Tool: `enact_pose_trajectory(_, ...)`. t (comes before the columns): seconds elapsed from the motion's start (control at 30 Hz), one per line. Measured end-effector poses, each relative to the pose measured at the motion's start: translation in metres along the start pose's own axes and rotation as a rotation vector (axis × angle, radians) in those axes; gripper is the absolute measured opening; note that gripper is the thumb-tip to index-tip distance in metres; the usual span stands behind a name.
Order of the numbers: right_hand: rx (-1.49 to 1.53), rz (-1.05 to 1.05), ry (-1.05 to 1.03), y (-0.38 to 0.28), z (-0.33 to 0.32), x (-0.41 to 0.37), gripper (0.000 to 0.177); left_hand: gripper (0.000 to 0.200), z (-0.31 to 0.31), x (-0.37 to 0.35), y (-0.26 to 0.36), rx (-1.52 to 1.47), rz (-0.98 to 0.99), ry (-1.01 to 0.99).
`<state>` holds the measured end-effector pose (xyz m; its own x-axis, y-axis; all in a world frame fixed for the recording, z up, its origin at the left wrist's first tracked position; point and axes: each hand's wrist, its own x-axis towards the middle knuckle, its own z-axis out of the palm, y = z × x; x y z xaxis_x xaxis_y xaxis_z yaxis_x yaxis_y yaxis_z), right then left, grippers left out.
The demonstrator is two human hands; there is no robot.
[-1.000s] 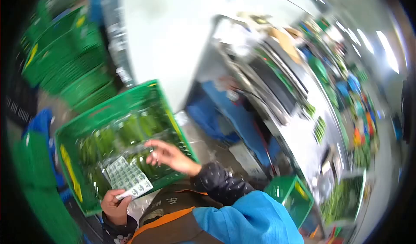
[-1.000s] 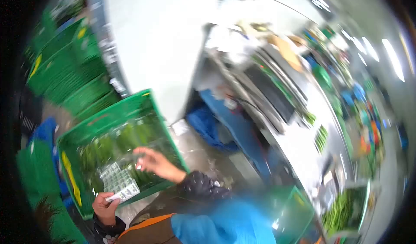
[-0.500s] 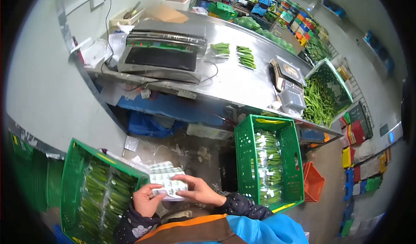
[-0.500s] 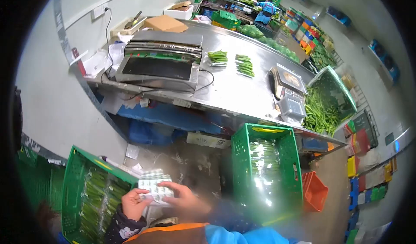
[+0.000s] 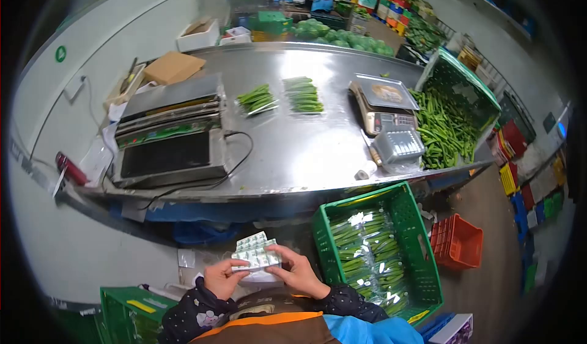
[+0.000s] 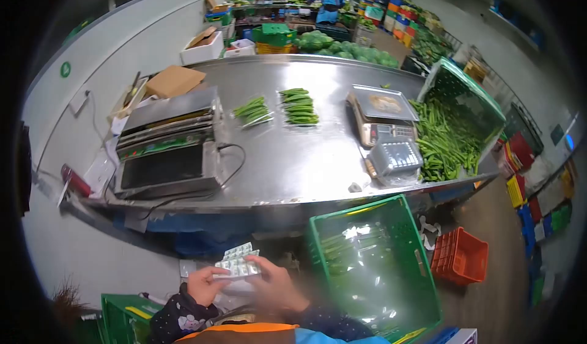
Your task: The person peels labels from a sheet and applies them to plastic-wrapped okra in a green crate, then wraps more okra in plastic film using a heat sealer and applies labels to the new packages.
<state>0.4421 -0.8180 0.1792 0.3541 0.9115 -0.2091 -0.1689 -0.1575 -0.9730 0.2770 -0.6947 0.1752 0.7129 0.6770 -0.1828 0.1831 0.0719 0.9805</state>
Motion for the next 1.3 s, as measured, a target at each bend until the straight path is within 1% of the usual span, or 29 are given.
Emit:
enact_pose_trajectory(0.03, 0.008, -0.045, 0.033, -0.008, -0.009, 0.008, 0.042, 0.019, 0.003, 0.013, 0.002, 0.018, 0.026, 0.028)
enact_pose_trajectory(0.07, 0.015, -0.089, 0.063, -0.017, -0.017, 0.015, 0.047, 0.018, 0.007, 0.030, 0.014, 0.065, 0.140, 0.036)
enact_pose_trajectory(0.1, 0.020, -0.133, 0.088, -0.022, -0.025, 0.023, 0.051, 0.018, 0.009, 0.044, 0.039, 0.215, 0.226, 0.023)
enact_pose_trajectory(0.13, -0.049, -0.132, 0.107, -0.022, -0.036, 0.033, 0.059, 0.018, 0.010, 0.060, 0.050, 0.234, 0.273, 0.017)
enact_pose_trajectory(0.17, 0.004, -0.239, 0.165, -0.023, -0.043, 0.043, 0.057, 0.018, 0.009, 0.077, 0.059, 0.255, 0.321, 0.012)
enact_pose_trajectory(0.2, 0.035, -0.249, 0.212, -0.027, -0.051, 0.053, 0.055, 0.019, 0.009, 0.095, 0.071, 0.315, 0.428, 0.017)
enact_pose_trajectory(0.3, 0.145, -0.231, 0.383, -0.020, -0.074, 0.072, 0.051, 0.020, 0.003, 0.151, 0.092, 0.403, 0.505, 0.015)
enact_pose_trajectory(0.37, 0.050, -0.224, 0.508, -0.014, -0.094, 0.080, 0.049, 0.021, 0.002, 0.192, 0.098, 0.358, 0.591, -0.011)
enact_pose_trajectory(0.43, -0.327, -0.130, 0.677, 0.001, -0.134, 0.090, 0.047, 0.022, 0.003, 0.237, 0.084, 0.288, 0.559, 0.039)
enact_pose_trajectory(0.5, -0.372, -0.112, 0.799, 0.027, -0.193, 0.098, 0.049, 0.023, -0.001, 0.287, 0.043, 0.192, 0.465, 0.011)
enact_pose_trajectory(0.53, -0.567, -0.136, 0.901, 0.037, -0.221, 0.104, 0.054, 0.023, -0.003, 0.304, 0.033, 0.177, 0.463, 0.000)
enact_pose_trajectory(0.57, -0.763, -0.158, 0.993, 0.042, -0.248, 0.110, 0.060, 0.027, -0.005, 0.318, 0.025, 0.381, 0.295, -0.048)
enact_pose_trajectory(0.6, -0.928, -0.103, 1.016, 0.041, -0.273, 0.114, 0.065, 0.032, -0.008, 0.331, 0.016, 0.585, 0.124, -0.094)
enact_pose_trajectory(0.63, -1.088, -0.049, 1.034, 0.037, -0.293, 0.121, 0.070, 0.032, -0.015, 0.344, -0.006, 0.583, 0.120, -0.098)
enact_pose_trajectory(0.67, -1.088, -0.045, 1.034, 0.028, -0.305, 0.129, 0.070, 0.038, -0.023, 0.354, -0.033, 0.695, 0.231, -0.202)
enact_pose_trajectory(0.7, -1.147, 0.077, 1.040, 0.018, -0.314, 0.138, 0.072, 0.044, -0.022, 0.353, -0.034, 0.804, 0.344, -0.305)
enact_pose_trajectory(0.73, -1.205, 0.197, 1.038, 0.014, -0.324, 0.144, 0.073, 0.053, -0.020, 0.346, -0.037, 0.926, 0.257, -0.223)
enact_pose_trajectory(0.77, -1.209, 0.192, 1.026, 0.018, -0.337, 0.150, 0.073, 0.053, -0.019, 0.344, -0.036, 0.924, 0.248, -0.213)
enact_pose_trajectory(0.83, -1.318, 0.385, 0.887, 0.036, -0.361, 0.163, 0.071, 0.058, -0.018, 0.336, -0.028, 0.908, 0.361, -0.055)
enact_pose_trajectory(0.87, -1.377, 0.329, 0.826, 0.051, -0.367, 0.165, 0.069, 0.057, -0.015, 0.331, -0.021, 0.846, 0.373, -0.104)
enact_pose_trajectory(0.9, -1.362, 0.329, 0.804, 0.057, -0.363, 0.167, 0.069, 0.057, -0.008, 0.325, -0.010, 0.865, 0.354, -0.100)
enact_pose_trajectory(0.97, -1.280, 0.133, 0.722, 0.032, -0.339, 0.171, 0.065, 0.058, 0.016, 0.321, 0.014, 0.156, -0.227, -0.382)
enact_pose_trajectory(1.03, -1.226, -0.087, 0.545, -0.010, -0.282, 0.177, 0.062, 0.062, 0.040, 0.322, 0.020, -0.040, -0.333, -0.545)
enact_pose_trajectory(1.1, -1.190, -0.291, 0.377, -0.049, -0.217, 0.182, 0.063, 0.066, 0.071, 0.315, 0.018, -0.292, -0.358, -0.565)
enact_pose_trajectory(1.13, -1.188, -0.330, 0.293, -0.069, -0.186, 0.183, 0.064, 0.069, 0.087, 0.309, 0.021, -0.264, -0.313, -0.558)
enact_pose_trajectory(1.17, -1.131, -0.350, 0.222, -0.072, -0.166, 0.183, 0.073, 0.071, 0.094, 0.304, 0.026, -0.233, -0.264, -0.559)
enact_pose_trajectory(1.23, -0.858, -0.352, 0.086, -0.088, -0.142, 0.177, 0.079, 0.074, 0.084, 0.304, 0.040, -0.117, -0.115, -0.765)
enact_pose_trajectory(1.27, -0.673, -0.299, 0.106, -0.091, -0.138, 0.169, 0.080, 0.071, 0.080, 0.304, 0.033, -0.209, -0.185, -0.837)
enact_pose_trajectory(1.3, -0.492, -0.244, 0.132, -0.089, -0.138, 0.160, 0.082, 0.071, 0.075, 0.300, 0.036, -0.200, -0.196, -0.847)
